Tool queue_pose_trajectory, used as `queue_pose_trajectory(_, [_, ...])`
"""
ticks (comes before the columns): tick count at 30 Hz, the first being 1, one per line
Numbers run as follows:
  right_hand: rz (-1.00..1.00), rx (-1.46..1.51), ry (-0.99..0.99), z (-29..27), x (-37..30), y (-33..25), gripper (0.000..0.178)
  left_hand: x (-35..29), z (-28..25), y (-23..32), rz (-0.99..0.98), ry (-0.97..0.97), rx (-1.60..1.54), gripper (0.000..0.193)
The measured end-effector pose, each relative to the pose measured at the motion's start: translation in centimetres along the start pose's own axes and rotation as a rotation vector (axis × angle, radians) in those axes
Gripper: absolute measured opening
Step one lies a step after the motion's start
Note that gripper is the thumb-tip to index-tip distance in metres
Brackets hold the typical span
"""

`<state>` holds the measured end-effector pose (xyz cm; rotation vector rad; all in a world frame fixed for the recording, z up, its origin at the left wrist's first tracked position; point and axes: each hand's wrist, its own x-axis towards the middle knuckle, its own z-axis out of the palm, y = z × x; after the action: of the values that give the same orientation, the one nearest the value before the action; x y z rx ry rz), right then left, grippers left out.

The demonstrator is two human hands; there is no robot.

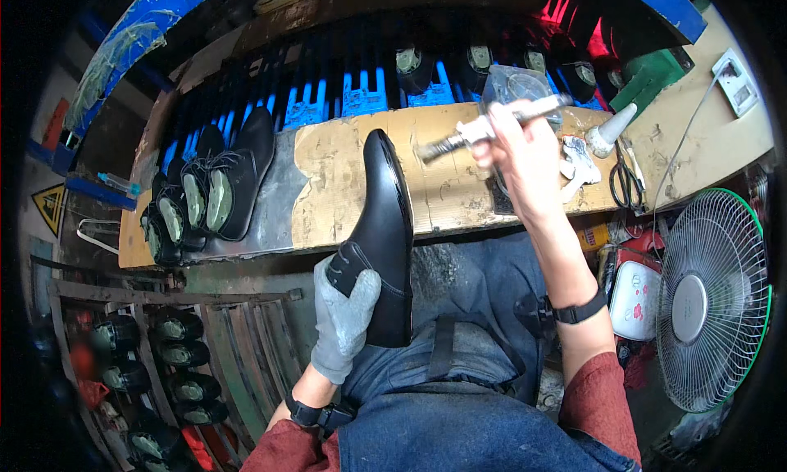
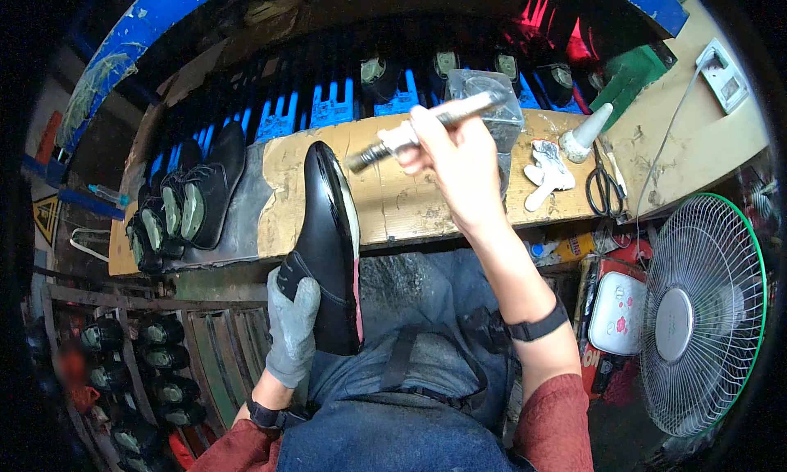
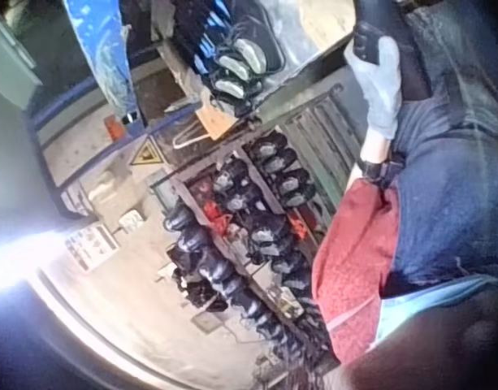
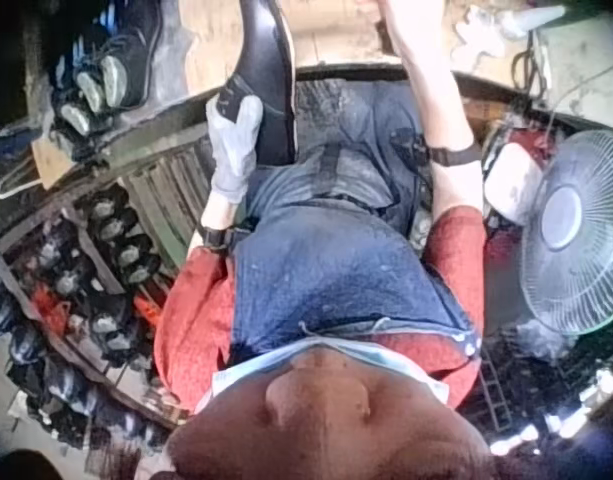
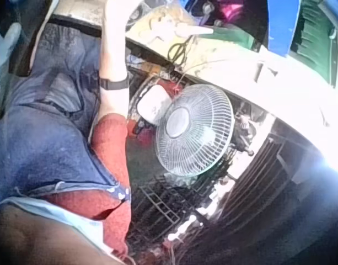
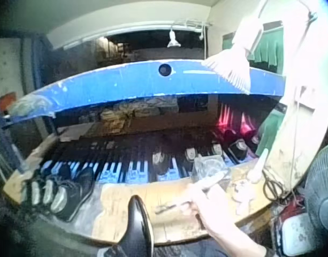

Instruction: Apply glue or adhesive to the sole or edge of a shoe using a brush.

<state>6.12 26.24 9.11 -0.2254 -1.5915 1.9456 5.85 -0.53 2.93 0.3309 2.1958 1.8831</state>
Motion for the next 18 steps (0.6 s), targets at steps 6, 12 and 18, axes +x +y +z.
queue_pose_trajectory(6, [-0.078,-0.111,-0.169,1.7,1.5,0.2,0.015,-0.4,-0.2,-0.5,-0.014,-0.042,-0.064,0.046])
queue_pose_trajectory(12, [-0.225,-0.062,-0.286,0.7,-2.5,1.1,0.016,0.4,-0.4,-0.3,-0.112,-0.050,-0.242,0.043])
queue_pose_trajectory(18, [-0.181,0.010,-0.307,0.4,-5.1,3.1,0.017,2.0,0.3,0.3,-0.135,-0.050,-0.392,0.040])
